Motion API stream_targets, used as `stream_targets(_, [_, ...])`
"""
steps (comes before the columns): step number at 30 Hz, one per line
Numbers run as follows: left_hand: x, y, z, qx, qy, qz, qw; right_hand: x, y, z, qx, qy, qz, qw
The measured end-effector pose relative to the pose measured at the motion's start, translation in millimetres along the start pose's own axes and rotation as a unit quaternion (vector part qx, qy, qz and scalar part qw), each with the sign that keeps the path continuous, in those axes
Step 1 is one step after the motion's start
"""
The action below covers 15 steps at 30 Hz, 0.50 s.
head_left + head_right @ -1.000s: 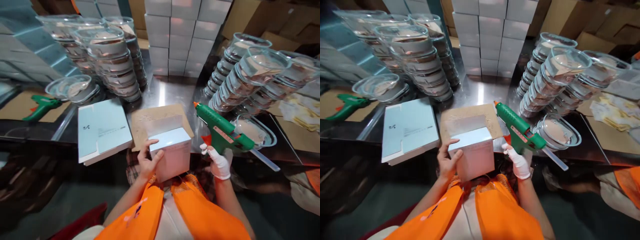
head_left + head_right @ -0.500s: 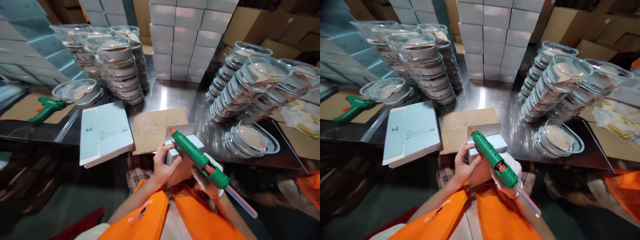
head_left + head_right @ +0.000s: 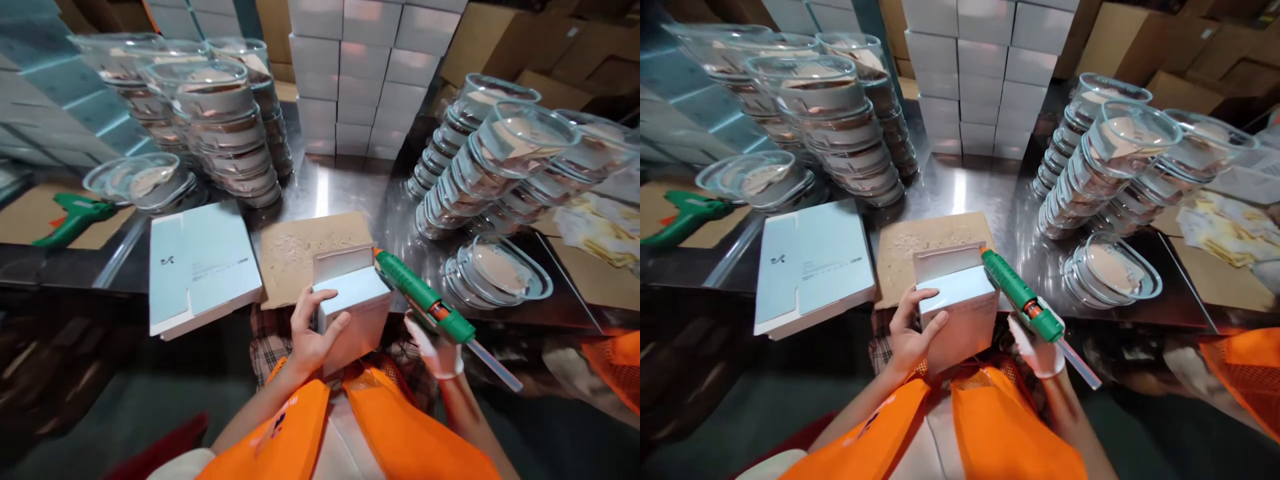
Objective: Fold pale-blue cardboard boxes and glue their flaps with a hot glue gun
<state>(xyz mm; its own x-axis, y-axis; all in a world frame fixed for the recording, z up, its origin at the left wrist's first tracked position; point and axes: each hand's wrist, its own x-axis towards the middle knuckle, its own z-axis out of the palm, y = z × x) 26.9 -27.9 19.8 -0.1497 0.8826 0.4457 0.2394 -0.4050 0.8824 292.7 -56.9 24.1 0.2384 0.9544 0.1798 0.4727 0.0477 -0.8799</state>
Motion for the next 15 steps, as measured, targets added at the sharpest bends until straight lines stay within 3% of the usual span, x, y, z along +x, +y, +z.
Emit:
stream_targets(3, [1, -2, -10.7, -0.004, 0.019, -0.033, 0.999, 15, 6, -3, 0.053, 0.016, 0.096, 0.994])
stream_targets(8, [10, 1, -17.7, -0.026, 0.034, -0.082, 0.996, 55, 3, 14, 0.116, -0.097, 0.235, 0.960])
stream_targets(11, [13, 4, -18.0, -0.056, 0.053, -0.082, 0.994, 73, 4, 13, 0.108, -0.135, 0.268, 0.948])
stream_targets(15, [16, 5, -18.7, -0.086, 0.065, -0.087, 0.990, 85, 4, -13, 0.024, -0.140, 0.276, 0.951])
